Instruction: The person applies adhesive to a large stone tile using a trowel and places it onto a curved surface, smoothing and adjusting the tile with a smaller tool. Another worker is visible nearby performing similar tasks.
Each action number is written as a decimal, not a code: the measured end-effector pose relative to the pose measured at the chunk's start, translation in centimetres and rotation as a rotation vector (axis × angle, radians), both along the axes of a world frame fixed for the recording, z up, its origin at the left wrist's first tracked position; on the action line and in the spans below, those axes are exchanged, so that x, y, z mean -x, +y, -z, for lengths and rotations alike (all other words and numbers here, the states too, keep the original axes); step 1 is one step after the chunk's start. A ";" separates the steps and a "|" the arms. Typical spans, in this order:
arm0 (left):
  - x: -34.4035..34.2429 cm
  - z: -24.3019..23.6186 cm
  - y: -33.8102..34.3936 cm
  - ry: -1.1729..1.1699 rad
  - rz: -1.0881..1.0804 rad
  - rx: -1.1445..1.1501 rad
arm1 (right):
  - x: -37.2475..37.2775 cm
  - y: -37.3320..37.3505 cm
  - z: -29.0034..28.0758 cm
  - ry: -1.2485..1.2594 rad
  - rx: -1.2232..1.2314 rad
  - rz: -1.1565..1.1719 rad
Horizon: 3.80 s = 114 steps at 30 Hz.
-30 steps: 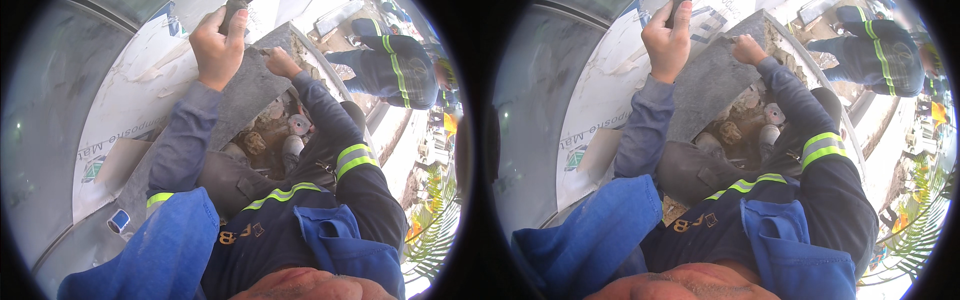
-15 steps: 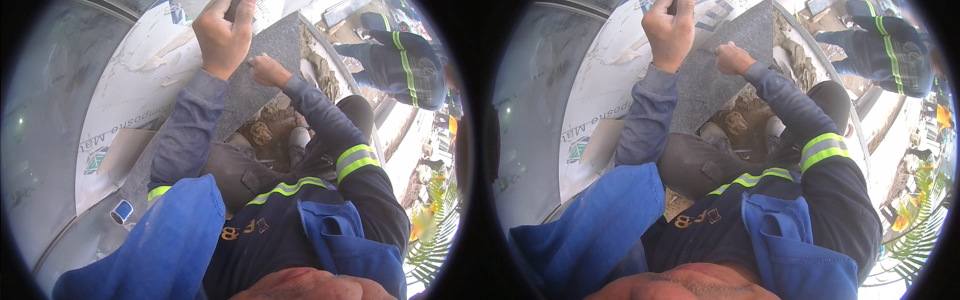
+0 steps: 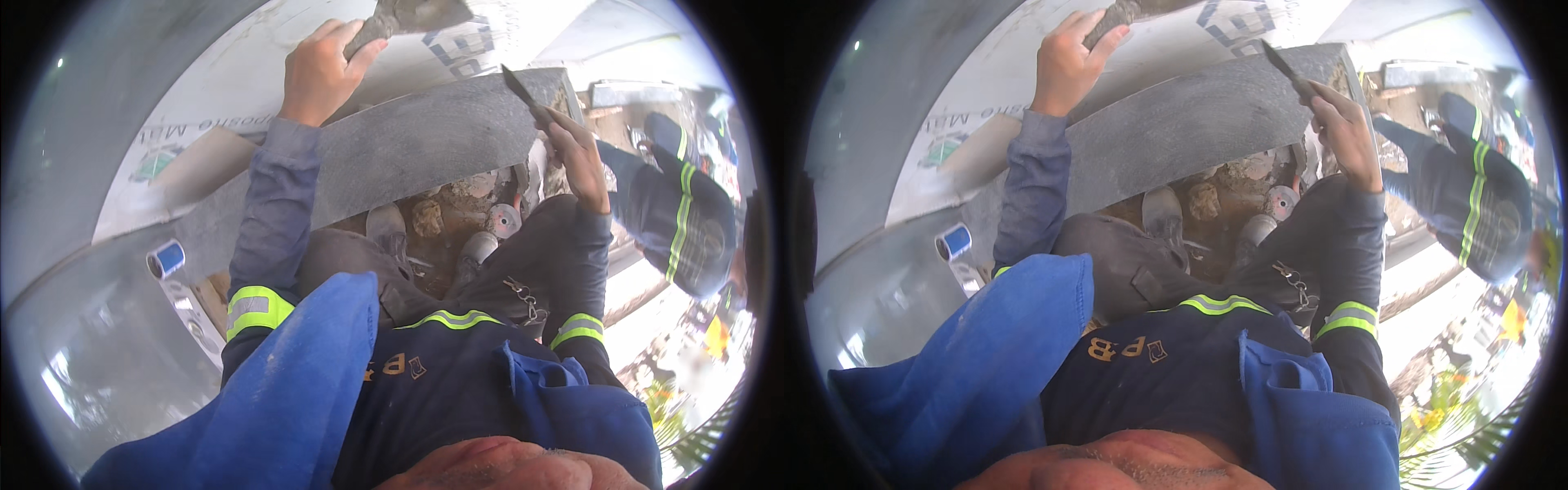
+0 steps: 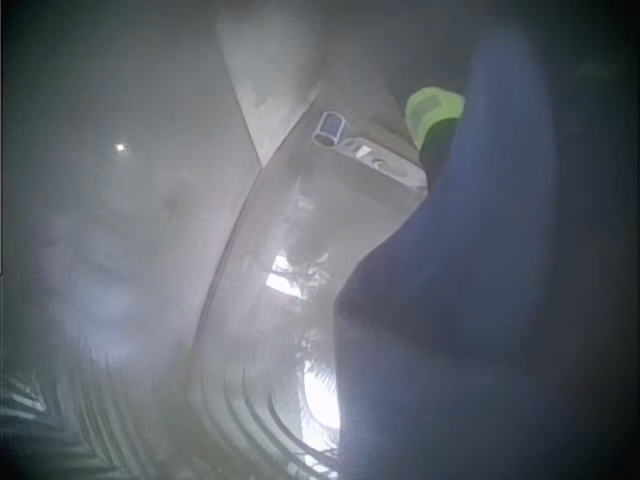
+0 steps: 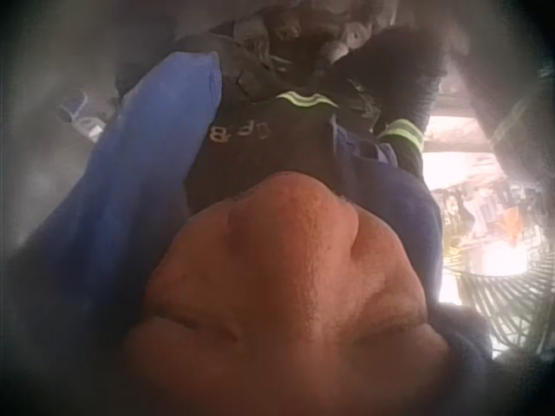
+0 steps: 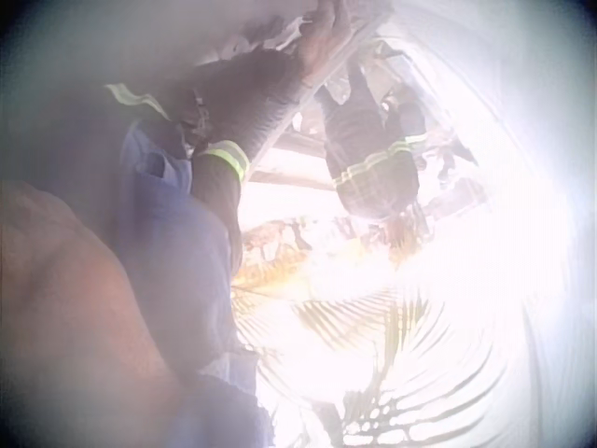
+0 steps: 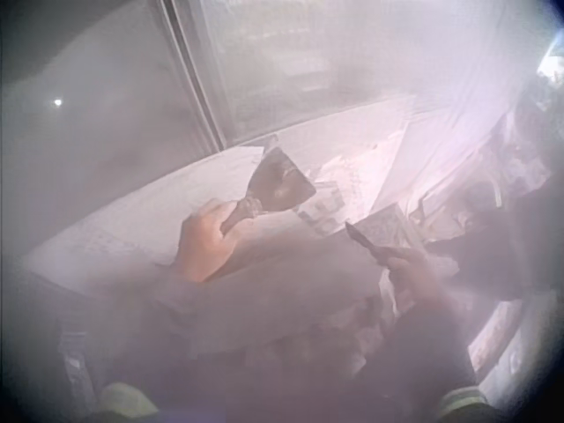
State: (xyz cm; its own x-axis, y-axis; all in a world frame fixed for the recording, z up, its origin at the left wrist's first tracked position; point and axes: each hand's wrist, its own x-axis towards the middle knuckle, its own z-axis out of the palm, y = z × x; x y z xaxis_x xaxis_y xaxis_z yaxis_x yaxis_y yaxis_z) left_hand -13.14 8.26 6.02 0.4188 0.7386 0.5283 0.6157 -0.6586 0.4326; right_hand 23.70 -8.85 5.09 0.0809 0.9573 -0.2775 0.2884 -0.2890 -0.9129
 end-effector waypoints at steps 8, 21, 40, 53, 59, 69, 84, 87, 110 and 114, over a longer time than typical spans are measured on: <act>8.8 0.0 -8.5 0.264 -0.214 0.098 | 5.9 3.8 -3.6 -0.257 -0.519 -0.250; 8.5 -5.1 -15.2 0.390 -0.201 -0.084 | 7.9 8.9 -8.1 -0.571 -1.003 -0.826; 14.9 3.5 -18.7 -0.011 -0.860 -0.155 | 5.7 8.5 0.4 -0.249 -0.086 -0.650; 29.1 23.4 -14.1 -0.208 -1.203 0.194 | 10.6 4.3 2.0 -0.097 0.181 -0.321; 30.6 26.4 -8.9 -0.038 -1.092 0.035 | 13.0 4.7 3.9 -0.182 0.231 -0.166; 31.0 26.4 -8.9 0.010 -0.984 -0.040 | 13.7 6.5 7.1 -0.638 0.099 -0.202; 31.3 26.2 -9.0 0.052 -1.013 -0.024 | 16.5 8.7 9.9 -0.795 -0.039 -0.420; 31.5 26.7 -9.0 0.060 -1.015 -0.043 | 16.9 8.0 10.2 -0.870 -0.025 -0.439; 31.5 27.1 -8.9 0.095 -1.029 -0.048 | 24.7 4.8 10.1 -0.829 -0.151 -0.378; 31.5 26.7 -8.9 0.091 -1.011 -0.054 | 25.0 5.3 11.2 -0.903 -0.113 -0.338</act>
